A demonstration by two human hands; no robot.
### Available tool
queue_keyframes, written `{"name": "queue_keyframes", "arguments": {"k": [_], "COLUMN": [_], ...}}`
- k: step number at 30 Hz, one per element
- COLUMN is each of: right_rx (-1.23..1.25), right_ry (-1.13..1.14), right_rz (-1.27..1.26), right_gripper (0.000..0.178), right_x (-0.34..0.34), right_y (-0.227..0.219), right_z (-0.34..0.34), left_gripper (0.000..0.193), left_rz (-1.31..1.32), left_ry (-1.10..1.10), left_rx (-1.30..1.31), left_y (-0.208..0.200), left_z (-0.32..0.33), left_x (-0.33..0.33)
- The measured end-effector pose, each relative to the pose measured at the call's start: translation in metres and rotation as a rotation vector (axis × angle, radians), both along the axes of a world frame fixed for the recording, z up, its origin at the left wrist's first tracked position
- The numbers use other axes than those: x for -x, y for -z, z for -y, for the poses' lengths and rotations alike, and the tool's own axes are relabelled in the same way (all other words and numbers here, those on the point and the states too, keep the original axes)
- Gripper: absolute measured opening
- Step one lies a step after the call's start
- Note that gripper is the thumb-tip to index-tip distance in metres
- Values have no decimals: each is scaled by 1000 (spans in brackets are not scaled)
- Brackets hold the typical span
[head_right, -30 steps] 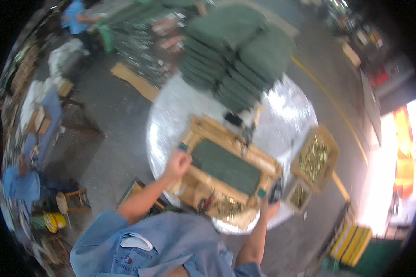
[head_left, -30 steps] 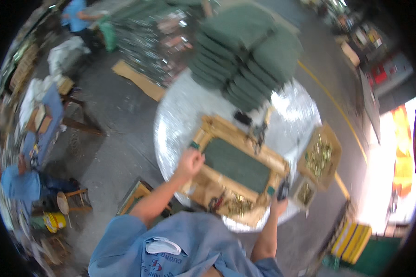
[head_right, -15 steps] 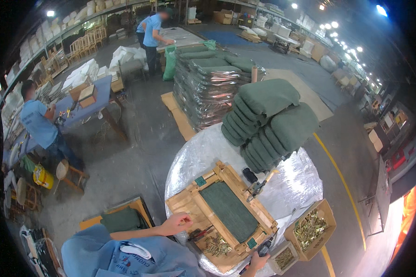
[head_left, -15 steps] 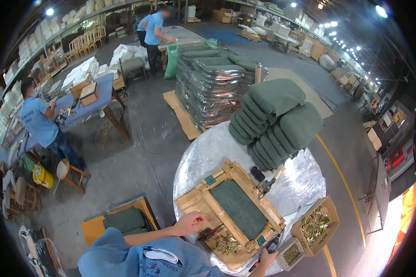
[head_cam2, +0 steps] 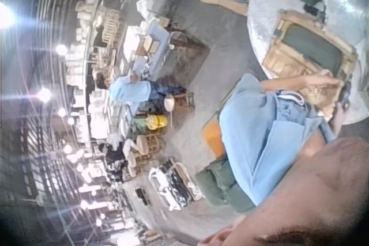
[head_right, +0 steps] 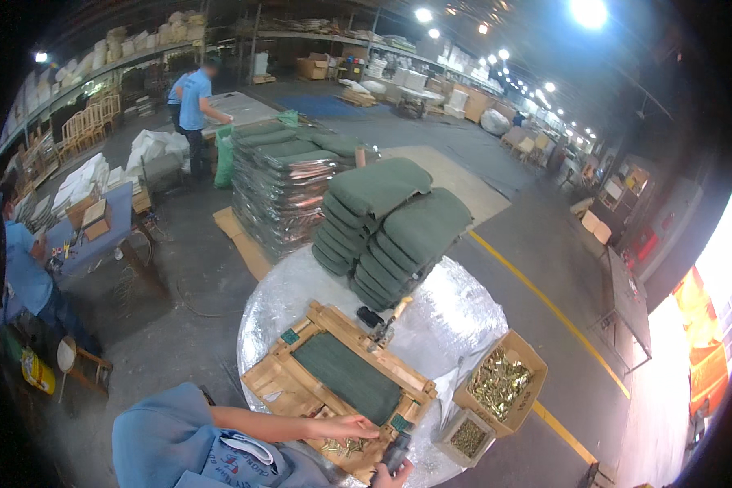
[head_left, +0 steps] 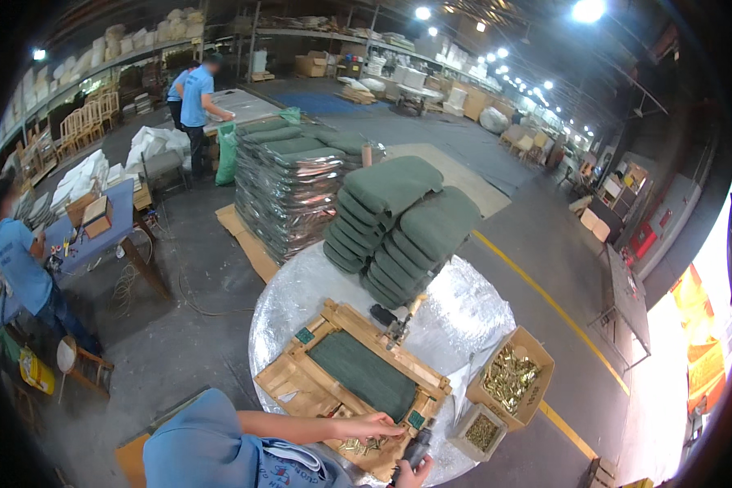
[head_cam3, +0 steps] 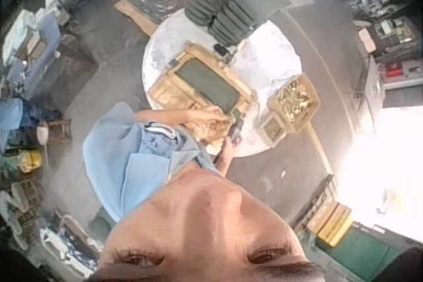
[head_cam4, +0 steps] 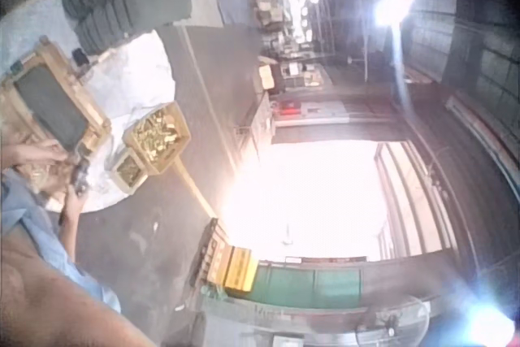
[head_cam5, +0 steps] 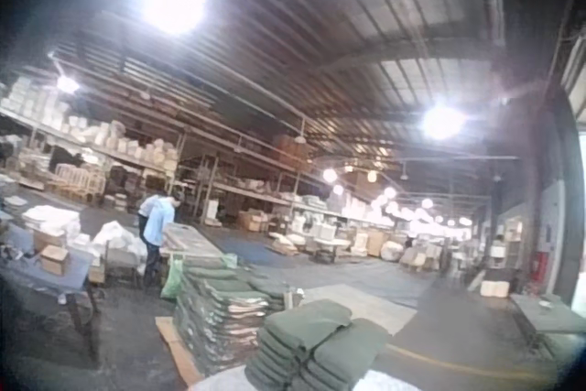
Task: The person places green fabric pieces into a wooden jig and uses a pneumatic nail gun to fasten them with small metal fasteners. The person repeatedly loads fasteners, aligns the fabric, and drives fasteners into the jig, then removes and restacks the finished cushion pieces.
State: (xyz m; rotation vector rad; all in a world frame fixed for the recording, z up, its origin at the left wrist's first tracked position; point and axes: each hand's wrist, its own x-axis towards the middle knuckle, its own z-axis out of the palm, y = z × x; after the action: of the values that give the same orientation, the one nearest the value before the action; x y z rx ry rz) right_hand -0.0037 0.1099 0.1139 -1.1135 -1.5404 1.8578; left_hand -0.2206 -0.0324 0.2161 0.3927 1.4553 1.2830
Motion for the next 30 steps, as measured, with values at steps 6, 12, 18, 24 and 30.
{"name": "queue_keyframes", "arguments": {"k": [6,12,18,24,30], "right_rx": [-452,-173,157,188,251], "right_ry": [-248,-66,-83,123,322], "right_rz": [153,-86,-364,-862,-769], "right_gripper": [50,31,82,130,126], "right_x": [25,4,25,65,32], "right_y": [-108,-143,-92,-164,-139], "right_z": [62,91,73,45,58], "left_gripper": [67,77,85,67,60], "left_rz": [565,792,807,832,667], "left_ry": [-183,-417,-413,-163,62], "left_rx": [59,36,-101,-171,-39], "left_y": [43,24,-77,-133,-111], "left_z": [-22,-22,-56,-54,-47], "left_x": [-39,-17,-28,-69,-79]}}
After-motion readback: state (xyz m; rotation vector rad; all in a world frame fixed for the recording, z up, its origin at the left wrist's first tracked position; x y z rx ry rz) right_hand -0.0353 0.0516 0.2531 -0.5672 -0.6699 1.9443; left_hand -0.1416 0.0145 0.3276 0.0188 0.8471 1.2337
